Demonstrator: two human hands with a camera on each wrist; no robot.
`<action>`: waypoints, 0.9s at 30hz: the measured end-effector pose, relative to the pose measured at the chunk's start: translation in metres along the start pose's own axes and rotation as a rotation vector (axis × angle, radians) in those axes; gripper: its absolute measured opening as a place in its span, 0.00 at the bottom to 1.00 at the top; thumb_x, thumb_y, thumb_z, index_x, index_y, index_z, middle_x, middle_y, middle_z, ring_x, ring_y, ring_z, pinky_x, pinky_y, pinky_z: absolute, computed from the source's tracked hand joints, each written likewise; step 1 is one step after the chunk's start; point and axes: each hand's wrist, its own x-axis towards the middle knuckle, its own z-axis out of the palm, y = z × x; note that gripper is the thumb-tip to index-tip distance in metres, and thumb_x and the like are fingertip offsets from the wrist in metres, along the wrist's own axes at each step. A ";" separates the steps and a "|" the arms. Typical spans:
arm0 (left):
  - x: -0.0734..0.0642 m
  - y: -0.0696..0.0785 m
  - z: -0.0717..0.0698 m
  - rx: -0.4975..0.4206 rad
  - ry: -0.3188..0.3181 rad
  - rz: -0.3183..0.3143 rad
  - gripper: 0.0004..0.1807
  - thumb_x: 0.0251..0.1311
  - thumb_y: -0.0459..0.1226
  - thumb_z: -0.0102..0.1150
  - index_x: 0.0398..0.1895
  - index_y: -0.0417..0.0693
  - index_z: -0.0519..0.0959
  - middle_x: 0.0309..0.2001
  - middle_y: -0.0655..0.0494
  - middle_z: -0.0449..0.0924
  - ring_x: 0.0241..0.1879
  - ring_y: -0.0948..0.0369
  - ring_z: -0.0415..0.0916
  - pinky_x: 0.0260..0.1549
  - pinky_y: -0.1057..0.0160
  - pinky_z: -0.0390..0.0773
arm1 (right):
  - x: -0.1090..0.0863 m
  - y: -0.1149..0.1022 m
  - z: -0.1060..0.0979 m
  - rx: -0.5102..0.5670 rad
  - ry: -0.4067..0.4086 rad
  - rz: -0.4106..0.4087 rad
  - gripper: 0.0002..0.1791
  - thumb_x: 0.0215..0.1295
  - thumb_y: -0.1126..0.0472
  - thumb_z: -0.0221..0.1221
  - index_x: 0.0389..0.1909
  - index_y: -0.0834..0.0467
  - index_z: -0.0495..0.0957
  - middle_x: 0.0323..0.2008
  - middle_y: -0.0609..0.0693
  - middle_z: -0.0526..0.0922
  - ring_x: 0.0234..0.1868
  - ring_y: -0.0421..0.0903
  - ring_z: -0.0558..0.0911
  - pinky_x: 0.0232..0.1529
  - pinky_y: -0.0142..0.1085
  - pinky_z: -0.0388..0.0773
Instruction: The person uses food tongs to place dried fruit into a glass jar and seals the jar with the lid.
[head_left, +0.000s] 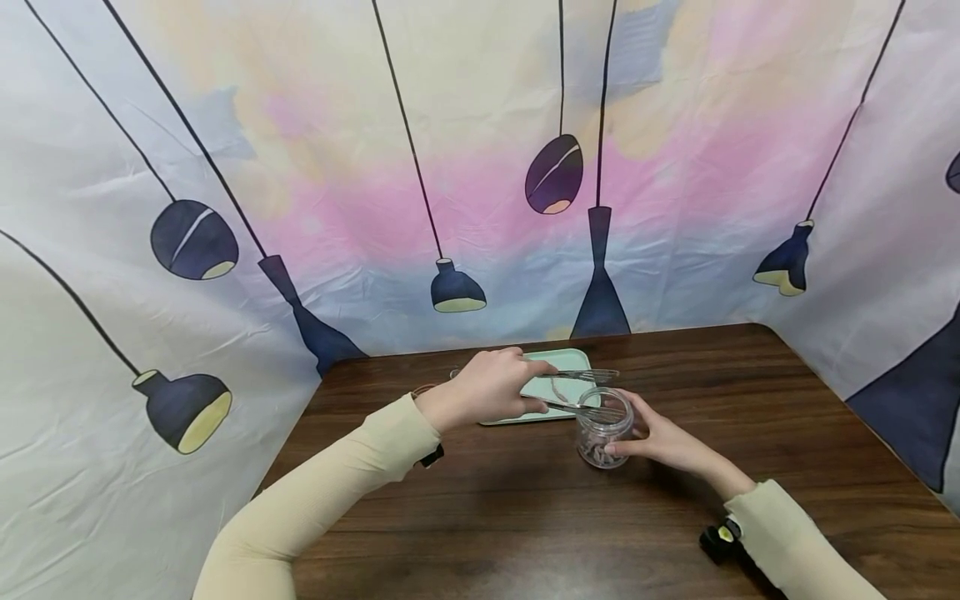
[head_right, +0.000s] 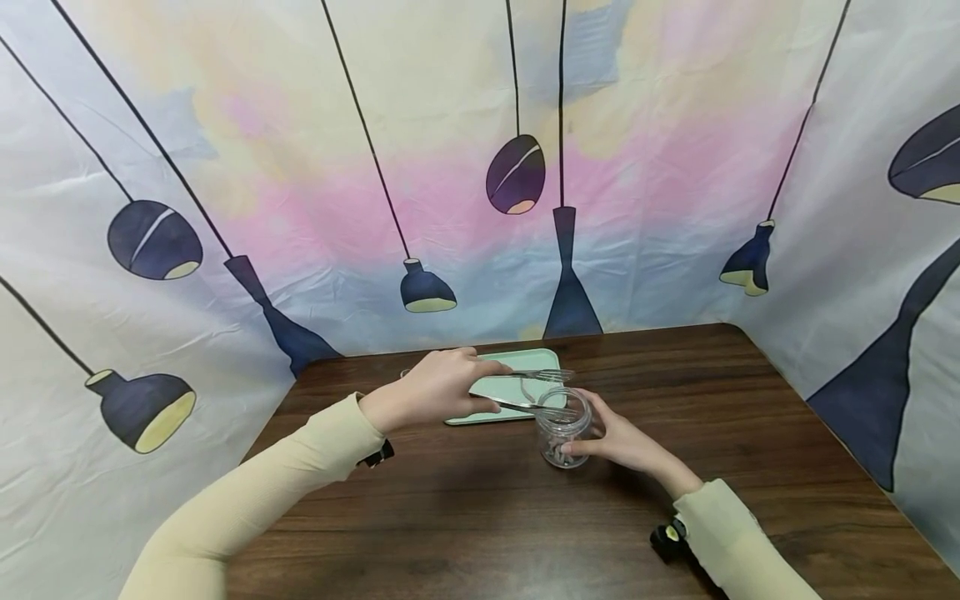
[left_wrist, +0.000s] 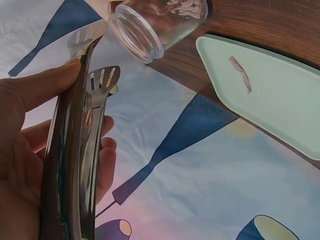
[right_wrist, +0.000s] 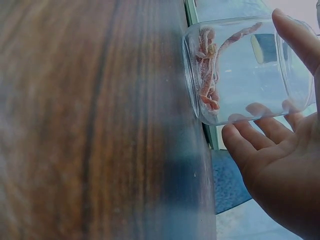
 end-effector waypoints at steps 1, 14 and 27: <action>-0.001 0.000 0.000 -0.010 0.002 -0.005 0.28 0.62 0.52 0.68 0.65 0.56 0.79 0.49 0.59 0.86 0.47 0.57 0.78 0.38 0.55 0.80 | 0.000 0.000 0.000 0.006 -0.001 -0.005 0.56 0.61 0.50 0.71 0.80 0.52 0.44 0.74 0.71 0.56 0.71 0.72 0.62 0.62 0.60 0.70; -0.016 -0.019 0.005 -0.109 0.147 -0.106 0.34 0.61 0.56 0.68 0.69 0.57 0.75 0.60 0.56 0.80 0.56 0.55 0.78 0.45 0.52 0.81 | -0.001 0.000 0.003 0.045 -0.016 -0.007 0.57 0.62 0.52 0.71 0.81 0.56 0.41 0.73 0.71 0.57 0.71 0.71 0.62 0.60 0.57 0.72; -0.031 -0.047 0.005 -0.240 0.291 -0.258 0.33 0.60 0.52 0.70 0.69 0.57 0.76 0.46 0.57 0.82 0.37 0.58 0.75 0.34 0.54 0.76 | 0.000 0.001 0.003 0.052 -0.008 -0.076 0.54 0.62 0.55 0.71 0.80 0.56 0.44 0.71 0.70 0.62 0.73 0.68 0.60 0.65 0.60 0.66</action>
